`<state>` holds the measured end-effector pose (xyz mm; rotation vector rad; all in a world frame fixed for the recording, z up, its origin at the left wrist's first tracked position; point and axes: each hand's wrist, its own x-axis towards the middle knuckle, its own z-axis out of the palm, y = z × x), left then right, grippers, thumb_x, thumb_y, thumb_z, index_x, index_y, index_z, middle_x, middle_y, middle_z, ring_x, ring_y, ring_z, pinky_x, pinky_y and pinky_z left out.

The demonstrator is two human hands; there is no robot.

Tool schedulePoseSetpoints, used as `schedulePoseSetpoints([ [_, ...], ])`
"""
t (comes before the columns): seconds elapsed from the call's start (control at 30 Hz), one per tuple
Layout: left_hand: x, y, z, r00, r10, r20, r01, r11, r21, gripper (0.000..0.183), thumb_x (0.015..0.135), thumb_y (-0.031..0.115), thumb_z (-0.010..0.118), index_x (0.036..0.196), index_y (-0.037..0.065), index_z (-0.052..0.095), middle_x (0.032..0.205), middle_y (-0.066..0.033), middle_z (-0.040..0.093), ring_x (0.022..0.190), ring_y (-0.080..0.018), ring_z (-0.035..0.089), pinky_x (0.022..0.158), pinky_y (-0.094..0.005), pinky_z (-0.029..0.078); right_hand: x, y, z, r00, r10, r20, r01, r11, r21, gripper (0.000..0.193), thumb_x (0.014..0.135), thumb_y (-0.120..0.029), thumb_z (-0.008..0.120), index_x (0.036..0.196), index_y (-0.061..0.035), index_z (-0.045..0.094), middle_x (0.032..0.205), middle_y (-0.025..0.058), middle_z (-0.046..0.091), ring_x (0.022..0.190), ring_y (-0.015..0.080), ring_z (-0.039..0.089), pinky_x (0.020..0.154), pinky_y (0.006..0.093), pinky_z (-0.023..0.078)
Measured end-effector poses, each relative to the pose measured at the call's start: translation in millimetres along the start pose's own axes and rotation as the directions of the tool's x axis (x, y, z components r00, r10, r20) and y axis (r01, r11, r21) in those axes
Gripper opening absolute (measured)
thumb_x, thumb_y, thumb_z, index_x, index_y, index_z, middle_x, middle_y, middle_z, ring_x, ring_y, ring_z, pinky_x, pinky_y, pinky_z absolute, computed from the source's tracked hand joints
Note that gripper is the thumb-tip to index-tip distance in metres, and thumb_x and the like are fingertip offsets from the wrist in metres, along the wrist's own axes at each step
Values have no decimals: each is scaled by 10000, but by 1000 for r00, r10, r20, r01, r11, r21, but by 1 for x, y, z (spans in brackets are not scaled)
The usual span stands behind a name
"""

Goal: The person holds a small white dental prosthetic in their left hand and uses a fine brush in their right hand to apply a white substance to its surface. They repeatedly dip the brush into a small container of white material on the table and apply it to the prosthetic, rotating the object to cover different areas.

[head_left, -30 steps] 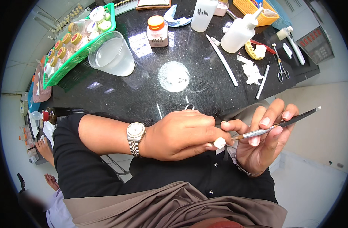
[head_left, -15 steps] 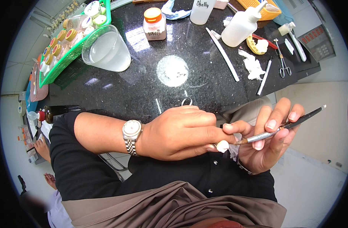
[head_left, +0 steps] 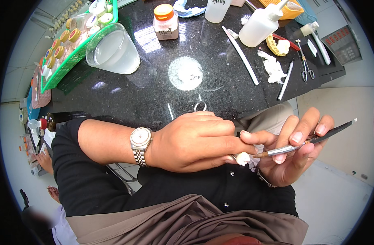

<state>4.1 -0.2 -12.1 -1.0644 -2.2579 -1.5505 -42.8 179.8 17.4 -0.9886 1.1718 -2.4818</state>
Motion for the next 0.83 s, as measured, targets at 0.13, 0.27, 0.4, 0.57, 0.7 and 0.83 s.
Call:
schedulePoseSetpoints([
  [0.13,-1,0,0,1000,2,-3,-2,1000,-5,295,775,157,604,1065,112,580,691,-24,423,603,-173,470,550,-284,370,0,-1,0,1000,5,11,-5,1000,-29,190,909,-103,399,1005,-59,242,863,64,382,594,102,464,750,645,472],
  [0.27,0,0,1,1000,2,-6,-2,1000,-4,283,775,158,604,1053,108,582,699,-24,436,610,-172,479,554,-283,373,-2,1,-5,999,-22,43,23,1000,-20,192,910,-102,396,998,-50,233,864,71,376,593,108,457,752,651,466],
  [0.4,-1,0,2,1000,-6,-18,6,1000,1,273,777,158,603,1044,104,583,708,-26,448,616,-171,487,557,-281,377,0,0,-1,999,-22,42,24,998,-53,193,909,-98,394,996,-44,231,868,79,372,594,115,452,741,643,473],
  [0.57,0,1,-1,1000,-21,12,21,1000,-3,266,784,159,598,1044,107,582,709,-28,450,612,-173,487,551,-282,378,0,3,-3,997,-50,53,53,997,-58,188,908,-89,388,997,-39,231,867,84,368,598,118,451,734,634,482],
  [0.7,0,1,-1,1000,-25,14,25,1000,-1,260,790,163,591,1045,111,583,710,-29,452,611,-175,488,548,-284,379,-1,2,-3,998,-47,44,51,995,-83,189,909,-95,388,1000,-38,232,866,85,368,599,119,451,733,633,483],
  [0.83,0,0,-1,999,-31,18,31,999,-7,265,793,167,588,1054,117,582,710,-29,453,614,-178,489,550,-287,382,0,1,0,999,-29,30,32,994,-104,196,910,-110,395,1004,-41,237,865,84,367,600,120,451,735,625,488],
])
